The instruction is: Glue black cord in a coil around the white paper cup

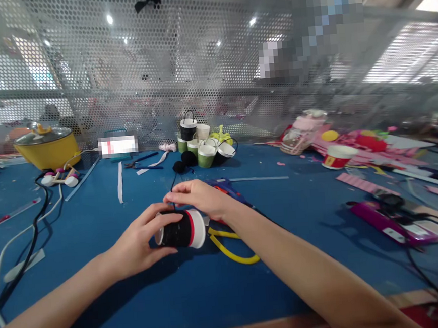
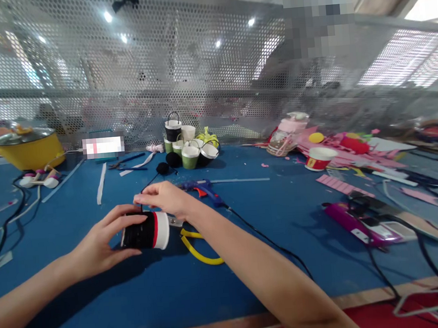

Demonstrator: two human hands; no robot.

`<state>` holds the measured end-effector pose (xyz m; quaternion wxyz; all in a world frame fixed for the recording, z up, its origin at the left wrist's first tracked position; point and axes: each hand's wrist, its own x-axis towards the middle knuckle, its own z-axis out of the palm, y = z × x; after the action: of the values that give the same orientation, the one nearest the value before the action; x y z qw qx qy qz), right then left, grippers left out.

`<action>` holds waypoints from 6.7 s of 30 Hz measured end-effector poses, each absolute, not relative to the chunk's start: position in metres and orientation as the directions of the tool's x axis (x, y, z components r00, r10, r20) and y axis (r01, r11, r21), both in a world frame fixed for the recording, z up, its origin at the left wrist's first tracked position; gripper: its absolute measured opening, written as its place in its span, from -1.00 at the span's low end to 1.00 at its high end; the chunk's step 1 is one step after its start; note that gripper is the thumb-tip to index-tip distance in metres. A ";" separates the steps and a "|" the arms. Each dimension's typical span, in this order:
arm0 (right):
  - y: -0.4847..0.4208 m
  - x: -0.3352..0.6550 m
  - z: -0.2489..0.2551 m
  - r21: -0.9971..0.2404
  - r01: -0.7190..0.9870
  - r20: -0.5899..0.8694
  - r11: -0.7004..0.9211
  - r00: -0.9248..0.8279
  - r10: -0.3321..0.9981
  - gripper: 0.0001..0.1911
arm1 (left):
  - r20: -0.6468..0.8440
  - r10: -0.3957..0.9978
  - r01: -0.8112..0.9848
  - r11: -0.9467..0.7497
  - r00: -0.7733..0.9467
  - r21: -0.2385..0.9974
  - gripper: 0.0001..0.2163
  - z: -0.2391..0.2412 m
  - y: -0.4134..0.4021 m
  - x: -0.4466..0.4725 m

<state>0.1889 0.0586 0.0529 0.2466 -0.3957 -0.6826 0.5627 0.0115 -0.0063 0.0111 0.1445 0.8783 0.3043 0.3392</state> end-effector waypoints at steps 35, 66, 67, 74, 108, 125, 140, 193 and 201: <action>0.053 0.200 0.055 -0.894 0.385 0.057 0.230 -0.411 0.910 -0.76 | 0.501 0.673 0.271 -0.706 0.544 0.654 -0.52 0.015 -0.010 0.012; 0.045 0.203 0.059 -0.666 0.668 -0.043 0.331 -0.477 0.878 -0.74 | 0.346 0.819 0.329 -0.518 0.458 0.790 -0.44 0.011 -0.010 0.016; 0.044 0.202 0.059 -0.650 0.671 -0.010 0.356 -0.477 0.879 -0.75 | 0.268 0.853 0.284 -0.421 0.449 0.862 -0.48 0.012 -0.010 0.017; 0.039 0.200 0.057 -0.631 0.640 0.091 0.438 -0.500 0.861 -0.77 | 0.126 0.899 0.197 -0.226 0.419 0.954 -0.62 0.014 -0.010 0.021; 0.097 0.294 0.037 -0.342 0.937 0.039 0.064 -0.054 0.998 -0.79 | 0.399 0.791 0.451 -0.599 0.465 0.662 -0.62 0.015 -0.008 0.015; 0.028 0.271 0.071 -0.786 0.585 0.054 0.201 -0.259 0.964 -0.76 | 0.443 0.792 0.510 -0.609 0.419 0.607 -0.61 0.014 0.001 0.008; 0.000 0.254 0.074 -0.261 0.713 0.326 0.650 -0.569 0.755 -0.87 | 0.343 0.883 0.386 -0.452 0.319 0.804 -0.61 0.008 0.008 0.006; -0.003 0.258 0.074 -0.211 0.756 0.303 0.620 -0.553 0.776 -0.81 | 0.428 0.798 0.514 -0.601 0.424 0.612 -0.61 0.015 0.003 0.008; 0.001 0.258 0.073 -0.187 0.784 0.250 0.592 -0.545 0.800 -0.77 | 0.448 0.747 0.485 -0.661 0.490 0.573 -0.62 0.013 0.001 0.007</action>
<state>0.2582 0.0005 0.0732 0.1557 -0.4509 -0.8785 0.0264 0.0074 0.0005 0.0132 0.1887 0.8423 0.3657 0.3482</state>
